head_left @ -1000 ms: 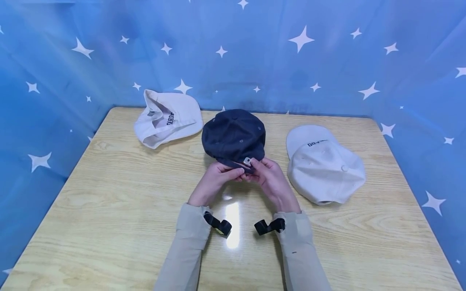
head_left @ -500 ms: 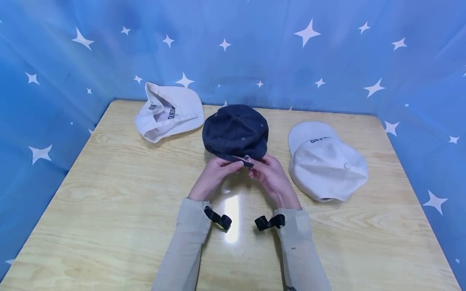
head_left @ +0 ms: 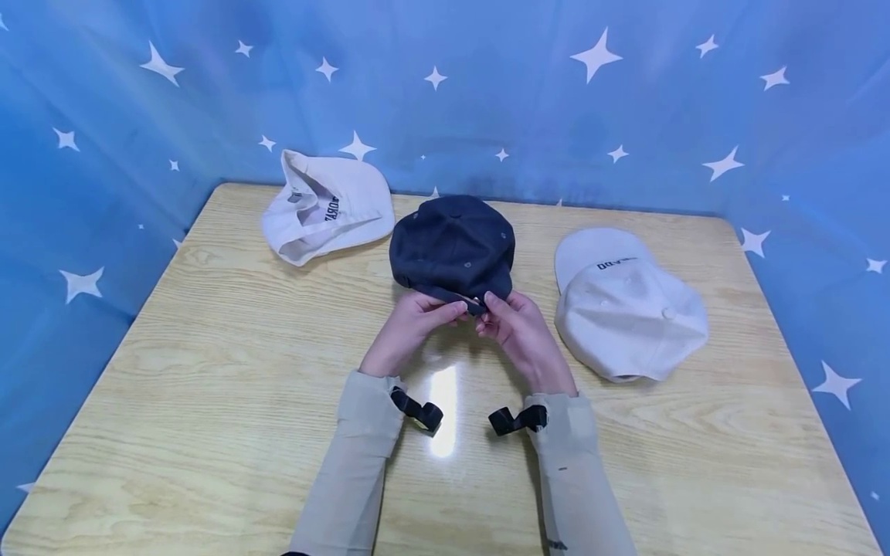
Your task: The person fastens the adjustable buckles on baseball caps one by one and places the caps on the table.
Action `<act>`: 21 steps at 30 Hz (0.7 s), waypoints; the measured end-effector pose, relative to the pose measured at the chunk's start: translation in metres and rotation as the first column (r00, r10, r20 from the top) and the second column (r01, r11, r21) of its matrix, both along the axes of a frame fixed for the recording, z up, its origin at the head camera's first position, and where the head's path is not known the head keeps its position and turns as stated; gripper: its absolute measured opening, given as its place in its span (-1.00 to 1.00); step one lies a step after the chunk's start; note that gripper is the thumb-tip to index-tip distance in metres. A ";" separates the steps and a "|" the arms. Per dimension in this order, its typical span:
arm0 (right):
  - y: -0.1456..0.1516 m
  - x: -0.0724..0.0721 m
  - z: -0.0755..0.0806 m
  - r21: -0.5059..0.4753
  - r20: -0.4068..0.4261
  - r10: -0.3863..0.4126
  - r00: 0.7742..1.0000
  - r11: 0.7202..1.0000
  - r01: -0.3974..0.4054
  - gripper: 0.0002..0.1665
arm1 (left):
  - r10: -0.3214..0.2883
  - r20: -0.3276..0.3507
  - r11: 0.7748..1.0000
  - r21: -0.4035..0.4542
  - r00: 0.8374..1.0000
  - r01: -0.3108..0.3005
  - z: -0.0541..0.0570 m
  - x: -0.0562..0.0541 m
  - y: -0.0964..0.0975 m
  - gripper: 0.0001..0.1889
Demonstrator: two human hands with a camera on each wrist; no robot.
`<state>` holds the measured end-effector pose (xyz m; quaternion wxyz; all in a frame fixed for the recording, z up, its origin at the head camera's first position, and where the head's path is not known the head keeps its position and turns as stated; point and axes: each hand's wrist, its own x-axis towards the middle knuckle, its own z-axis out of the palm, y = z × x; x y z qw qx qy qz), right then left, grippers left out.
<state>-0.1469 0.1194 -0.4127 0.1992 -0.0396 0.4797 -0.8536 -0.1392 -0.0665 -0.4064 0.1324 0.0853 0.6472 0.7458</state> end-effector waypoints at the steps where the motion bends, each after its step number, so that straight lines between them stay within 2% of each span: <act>1: 0.000 0.000 0.000 0.017 -0.002 0.001 1.000 1.000 -0.001 -0.88 | -0.010 0.005 1.000 -0.006 1.000 0.010 0.002 0.001 -0.001 -0.72; 5: 0.000 0.001 0.001 0.065 -0.012 0.004 1.000 0.998 -0.003 -0.95 | -0.022 0.009 0.999 -0.027 1.000 0.022 0.007 0.004 -0.002 -0.75; 10: -0.001 0.002 0.002 0.069 -0.015 -0.004 1.000 0.998 0.005 -0.95 | 0.016 -0.009 1.000 -0.019 1.000 -0.016 0.004 0.002 -0.001 -0.80; 13: -0.001 0.001 0.003 0.040 0.001 -0.034 0.999 0.999 0.034 -0.93 | 0.064 -0.012 0.997 0.034 0.998 -0.064 0.001 -0.001 0.003 -0.79; 17: 0.001 0.001 0.003 -0.040 0.063 -0.087 0.994 0.995 0.089 -0.88 | 0.132 -0.003 0.984 0.122 0.991 -0.130 -0.002 -0.003 0.004 -0.76; 21: 0.002 0.002 0.003 -0.134 0.120 -0.093 0.988 0.985 0.109 -0.87 | 0.169 0.010 0.969 0.180 0.985 -0.168 -0.004 -0.005 0.005 -0.78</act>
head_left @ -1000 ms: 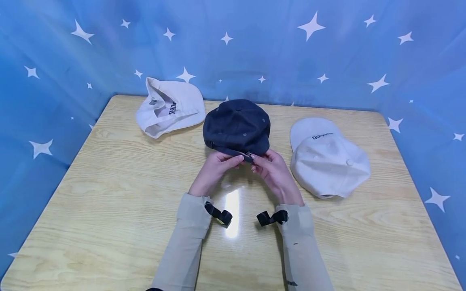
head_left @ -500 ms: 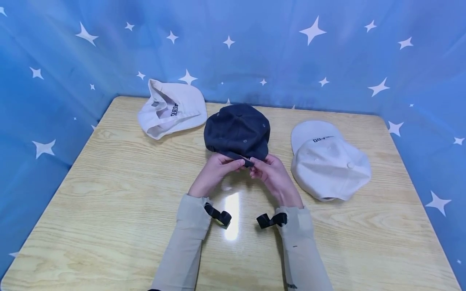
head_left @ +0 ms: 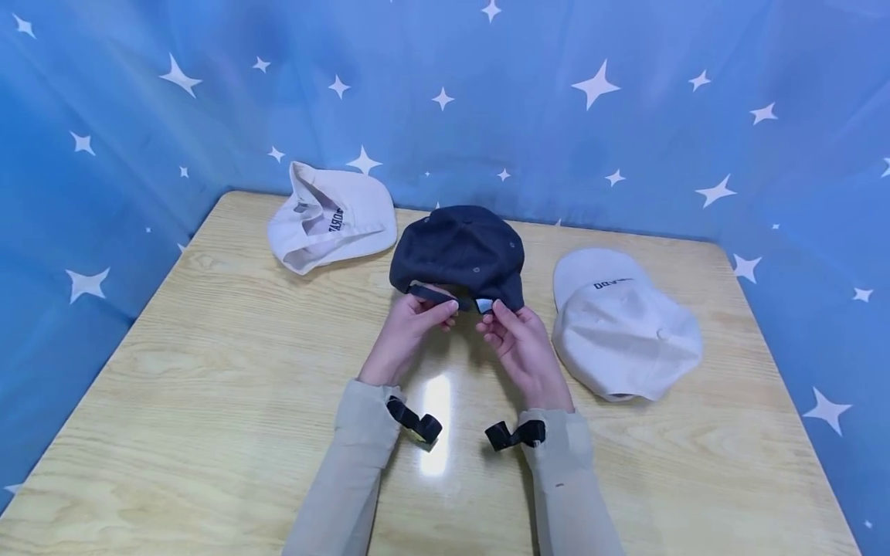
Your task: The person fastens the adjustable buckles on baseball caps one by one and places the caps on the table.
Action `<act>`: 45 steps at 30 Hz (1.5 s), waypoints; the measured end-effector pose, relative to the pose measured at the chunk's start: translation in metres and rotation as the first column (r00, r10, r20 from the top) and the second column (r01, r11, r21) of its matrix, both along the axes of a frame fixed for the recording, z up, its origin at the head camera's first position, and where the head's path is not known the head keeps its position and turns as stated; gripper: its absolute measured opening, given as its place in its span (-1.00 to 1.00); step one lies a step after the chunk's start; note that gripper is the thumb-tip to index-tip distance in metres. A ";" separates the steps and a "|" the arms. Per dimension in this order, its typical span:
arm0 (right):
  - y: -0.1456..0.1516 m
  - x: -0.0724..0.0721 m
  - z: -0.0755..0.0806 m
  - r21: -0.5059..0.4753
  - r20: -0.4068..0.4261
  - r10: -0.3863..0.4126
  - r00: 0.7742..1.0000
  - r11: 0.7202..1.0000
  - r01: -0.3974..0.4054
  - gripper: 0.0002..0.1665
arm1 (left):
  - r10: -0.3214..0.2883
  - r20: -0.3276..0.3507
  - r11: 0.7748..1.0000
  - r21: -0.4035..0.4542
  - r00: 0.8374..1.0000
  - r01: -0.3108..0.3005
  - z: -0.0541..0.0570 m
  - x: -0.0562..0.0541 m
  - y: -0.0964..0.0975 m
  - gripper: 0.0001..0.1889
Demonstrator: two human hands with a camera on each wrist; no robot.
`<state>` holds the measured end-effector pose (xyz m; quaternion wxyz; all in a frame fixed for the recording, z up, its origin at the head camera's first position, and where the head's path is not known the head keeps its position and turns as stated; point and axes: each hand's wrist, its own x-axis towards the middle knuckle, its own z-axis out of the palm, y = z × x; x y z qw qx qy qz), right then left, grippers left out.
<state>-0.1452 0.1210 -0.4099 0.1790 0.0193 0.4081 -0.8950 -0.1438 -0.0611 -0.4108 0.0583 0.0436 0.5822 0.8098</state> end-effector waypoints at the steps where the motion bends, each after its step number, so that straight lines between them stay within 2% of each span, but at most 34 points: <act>1: -0.001 0.001 -0.001 -0.026 0.005 0.001 1.000 1.000 -0.001 -0.87 | 0.002 0.006 1.000 0.023 1.000 -0.002 -0.001 0.000 0.001 -0.79; 4: -0.003 0.003 -0.003 -0.067 -0.004 0.001 1.000 0.998 -0.001 -0.87 | -0.004 0.022 0.995 0.104 1.000 0.002 -0.001 0.001 0.006 -0.83; 8: -0.007 0.004 -0.004 -0.071 -0.024 0.004 1.000 0.997 -0.005 -0.88 | -0.005 0.042 0.979 0.206 0.999 -0.004 0.001 0.002 0.009 -0.84; 9: -0.008 0.004 -0.004 -0.072 -0.027 0.005 1.000 0.997 -0.007 -0.88 | -0.008 0.033 0.975 0.220 0.999 0.001 -0.007 -0.001 0.009 -0.85; 15: -0.010 0.003 -0.004 -0.134 -0.051 0.030 0.998 0.990 -0.037 -0.87 | -0.017 -0.004 0.971 0.240 1.000 0.017 -0.010 -0.002 0.009 -0.84; 16: -0.010 0.003 -0.004 -0.146 -0.053 0.035 0.998 0.988 -0.043 -0.87 | -0.012 0.006 0.970 0.241 1.000 0.010 -0.003 0.002 0.009 -0.83; 26: -0.009 0.003 -0.004 -0.171 -0.053 0.035 0.998 0.984 -0.043 -0.87 | -0.017 0.059 0.947 0.322 0.998 -0.003 0.005 0.004 0.008 -0.89; 29: -0.009 0.003 -0.003 -0.171 -0.064 0.041 0.997 0.984 -0.051 -0.87 | -0.024 0.056 0.944 0.330 0.998 0.004 0.007 0.005 0.009 -0.88; 32: -0.010 0.003 -0.003 -0.156 -0.078 0.048 0.996 0.986 -0.059 -0.85 | -0.017 0.039 0.950 0.312 0.999 0.004 0.006 0.004 0.010 -0.84; 35: -0.010 0.003 -0.002 -0.151 -0.079 0.054 0.995 0.986 -0.065 -0.85 | 0.004 0.004 0.966 0.259 1.000 -0.005 -0.004 0.000 0.011 -0.81; 39: -0.010 0.004 -0.001 -0.112 -0.079 0.045 0.996 0.992 -0.054 -0.85 | 0.019 -0.028 0.983 0.183 0.999 -0.013 -0.030 -0.011 0.012 -0.79; 42: -0.010 0.004 -0.001 -0.095 -0.080 0.041 0.996 0.994 -0.049 -0.83 | 0.013 -0.018 0.987 0.160 1.000 -0.010 -0.038 -0.014 0.012 -0.77; 45: -0.010 0.003 -0.002 -0.102 -0.084 0.047 0.995 0.993 -0.055 -0.83 | 0.004 -0.012 0.983 0.185 1.000 -0.002 -0.024 -0.008 0.013 -0.80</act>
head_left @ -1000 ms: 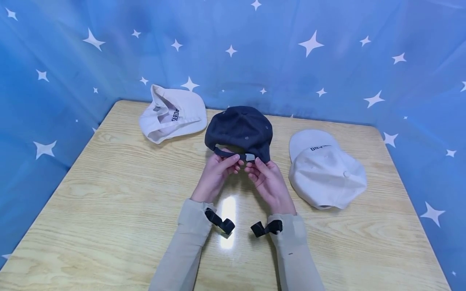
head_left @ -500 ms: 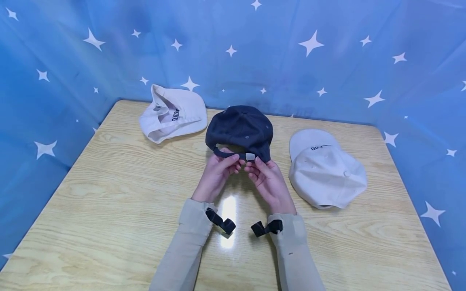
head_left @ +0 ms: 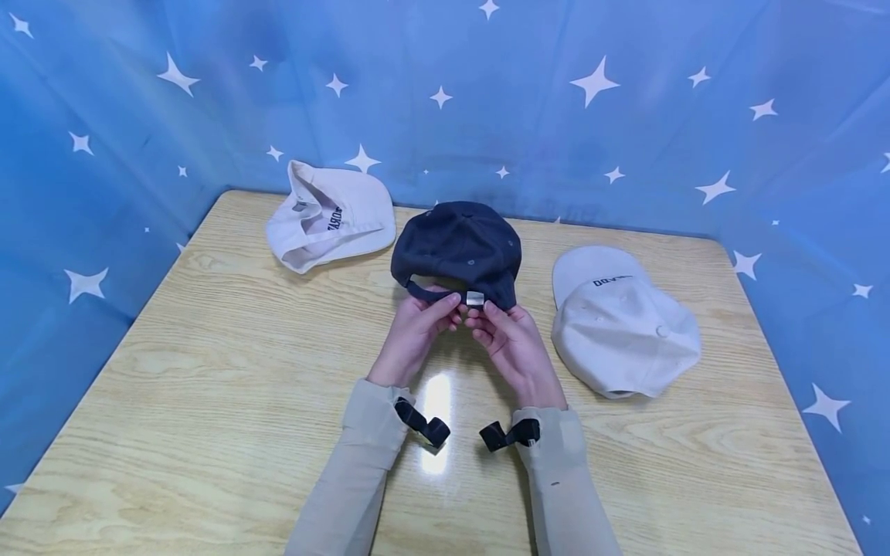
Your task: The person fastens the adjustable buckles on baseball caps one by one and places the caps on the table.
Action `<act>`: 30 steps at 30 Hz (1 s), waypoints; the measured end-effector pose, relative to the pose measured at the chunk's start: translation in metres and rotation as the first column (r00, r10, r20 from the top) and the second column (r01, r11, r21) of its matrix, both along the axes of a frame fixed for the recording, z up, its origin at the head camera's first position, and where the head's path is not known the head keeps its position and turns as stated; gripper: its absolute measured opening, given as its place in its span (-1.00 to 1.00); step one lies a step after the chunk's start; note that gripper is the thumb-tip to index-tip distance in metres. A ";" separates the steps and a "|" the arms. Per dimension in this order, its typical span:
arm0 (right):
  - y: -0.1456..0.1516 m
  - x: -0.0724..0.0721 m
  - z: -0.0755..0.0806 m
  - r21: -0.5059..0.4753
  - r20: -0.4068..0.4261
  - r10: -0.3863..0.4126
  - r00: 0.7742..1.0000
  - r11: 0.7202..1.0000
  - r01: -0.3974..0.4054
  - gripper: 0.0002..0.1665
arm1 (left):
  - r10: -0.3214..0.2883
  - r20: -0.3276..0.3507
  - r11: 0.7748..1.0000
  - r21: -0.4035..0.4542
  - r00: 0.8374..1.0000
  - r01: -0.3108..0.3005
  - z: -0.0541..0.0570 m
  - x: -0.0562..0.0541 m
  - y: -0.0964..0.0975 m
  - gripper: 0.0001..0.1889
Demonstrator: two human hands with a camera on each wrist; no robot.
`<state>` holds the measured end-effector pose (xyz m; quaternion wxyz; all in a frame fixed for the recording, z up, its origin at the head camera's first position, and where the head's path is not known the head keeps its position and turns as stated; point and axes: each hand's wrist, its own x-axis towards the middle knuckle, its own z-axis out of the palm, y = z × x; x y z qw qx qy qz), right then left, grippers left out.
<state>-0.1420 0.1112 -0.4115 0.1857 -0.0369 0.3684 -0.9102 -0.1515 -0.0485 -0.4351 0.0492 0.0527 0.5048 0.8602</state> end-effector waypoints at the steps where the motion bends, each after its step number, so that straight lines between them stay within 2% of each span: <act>1: 0.000 0.000 0.000 -0.003 -0.003 0.003 1.000 1.000 -0.003 -0.84 | -0.007 0.005 1.000 0.010 1.000 0.007 0.006 0.003 0.000 -0.81; 4: 0.000 0.000 0.000 -0.010 -0.011 0.007 1.000 1.000 -0.007 -0.86 | -0.035 0.029 0.998 0.050 0.999 0.033 0.023 0.010 -0.002 -0.87; 6: -0.001 0.000 0.000 -0.021 -0.010 0.009 1.000 1.000 -0.010 -0.87 | -0.061 0.057 0.995 0.079 0.997 0.057 0.027 0.012 -0.004 -0.89; 13: 0.000 0.001 -0.001 -0.082 -0.005 0.030 1.000 0.996 -0.030 -0.90 | -0.114 0.092 0.980 0.176 0.989 0.097 0.027 0.013 -0.004 -0.90; 19: 0.000 0.000 -0.002 -0.097 -0.004 0.046 0.999 0.994 -0.046 -0.86 | -0.094 0.106 0.988 0.135 0.990 0.080 0.027 0.012 -0.002 -0.86; 26: 0.001 -0.001 -0.004 -0.160 0.001 0.072 0.997 0.985 -0.071 -0.86 | -0.091 0.104 0.993 0.083 0.990 0.083 0.029 0.011 0.001 -0.84; 30: 0.002 0.000 -0.004 -0.194 0.009 0.094 0.996 0.977 -0.090 -0.86 | -0.125 0.085 0.983 0.147 0.989 0.112 0.031 0.012 0.002 -0.87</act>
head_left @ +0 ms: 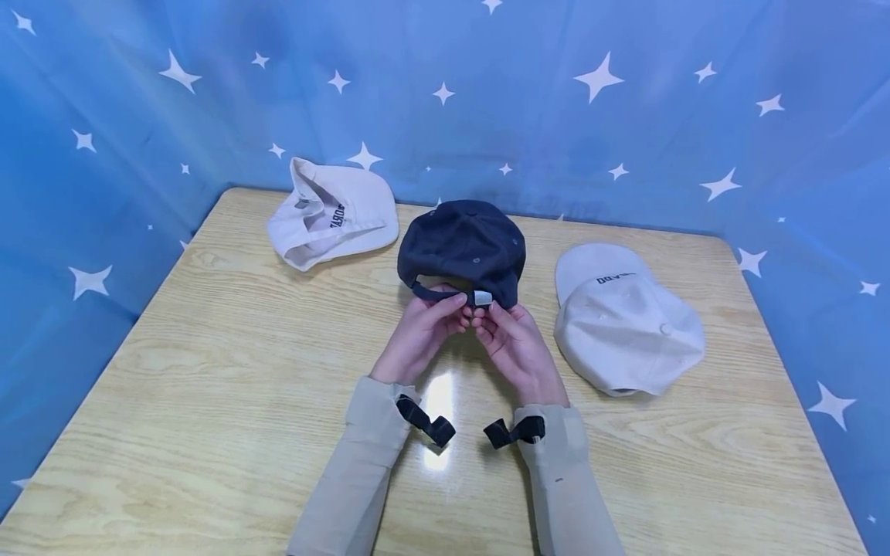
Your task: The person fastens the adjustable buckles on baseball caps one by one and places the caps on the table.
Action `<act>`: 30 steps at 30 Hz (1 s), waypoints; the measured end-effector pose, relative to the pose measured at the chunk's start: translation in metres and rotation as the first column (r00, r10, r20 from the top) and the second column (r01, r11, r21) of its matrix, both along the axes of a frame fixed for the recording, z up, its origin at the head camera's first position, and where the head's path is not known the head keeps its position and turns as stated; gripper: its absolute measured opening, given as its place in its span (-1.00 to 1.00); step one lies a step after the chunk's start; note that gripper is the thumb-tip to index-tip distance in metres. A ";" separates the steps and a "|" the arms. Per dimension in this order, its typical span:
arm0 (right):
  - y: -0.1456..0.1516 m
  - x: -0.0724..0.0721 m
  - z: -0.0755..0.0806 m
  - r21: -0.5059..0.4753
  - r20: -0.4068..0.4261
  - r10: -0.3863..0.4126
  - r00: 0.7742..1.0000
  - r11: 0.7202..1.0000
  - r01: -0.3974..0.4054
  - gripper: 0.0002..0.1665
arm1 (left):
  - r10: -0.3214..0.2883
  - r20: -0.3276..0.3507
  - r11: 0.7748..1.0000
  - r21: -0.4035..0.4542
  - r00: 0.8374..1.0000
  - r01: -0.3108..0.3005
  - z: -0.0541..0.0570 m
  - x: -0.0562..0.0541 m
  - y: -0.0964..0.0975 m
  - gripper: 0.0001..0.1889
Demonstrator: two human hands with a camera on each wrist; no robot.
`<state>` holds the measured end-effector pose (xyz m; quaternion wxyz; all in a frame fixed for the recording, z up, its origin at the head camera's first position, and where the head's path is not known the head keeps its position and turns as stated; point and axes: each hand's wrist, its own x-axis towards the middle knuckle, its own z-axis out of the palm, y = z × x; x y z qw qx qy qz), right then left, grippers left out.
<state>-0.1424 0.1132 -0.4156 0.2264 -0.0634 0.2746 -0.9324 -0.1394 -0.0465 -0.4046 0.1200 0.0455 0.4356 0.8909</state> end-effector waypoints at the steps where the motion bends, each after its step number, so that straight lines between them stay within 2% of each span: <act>1: -0.001 0.000 0.000 -0.011 0.002 0.008 1.000 1.000 -0.008 -0.86 | -0.009 -0.002 1.000 0.025 1.000 0.009 0.001 0.000 0.000 -0.88; 6: -0.002 0.000 0.000 -0.086 0.000 0.044 0.999 0.995 -0.044 -0.83 | -0.047 -0.009 0.989 0.137 0.999 0.048 0.001 0.001 0.001 -0.92; 11: -0.003 0.000 -0.001 -0.125 -0.010 0.055 0.998 0.991 -0.056 -0.80 | -0.047 -0.013 0.988 0.146 0.999 0.049 0.000 0.001 0.002 -0.90; 17: -0.004 0.000 -0.001 -0.101 -0.020 0.049 0.999 0.994 -0.051 -0.80 | -0.016 -0.039 0.997 0.076 0.999 0.019 -0.001 0.000 0.003 -0.88; 21: -0.004 0.000 -0.001 -0.029 -0.041 0.006 0.999 1.000 -0.008 -0.82 | 0.046 -0.035 0.999 0.004 0.998 -0.045 0.002 0.000 0.003 -0.86; 26: -0.004 -0.001 0.000 0.088 -0.077 -0.062 0.995 0.994 0.069 -0.84 | 0.126 -0.033 0.982 -0.139 0.991 -0.130 0.005 0.000 0.003 -0.82; 30: -0.002 -0.001 0.001 0.158 -0.090 -0.083 0.992 0.983 0.097 -0.85 | 0.131 -0.053 0.964 -0.227 0.990 -0.140 0.006 0.000 0.003 -0.80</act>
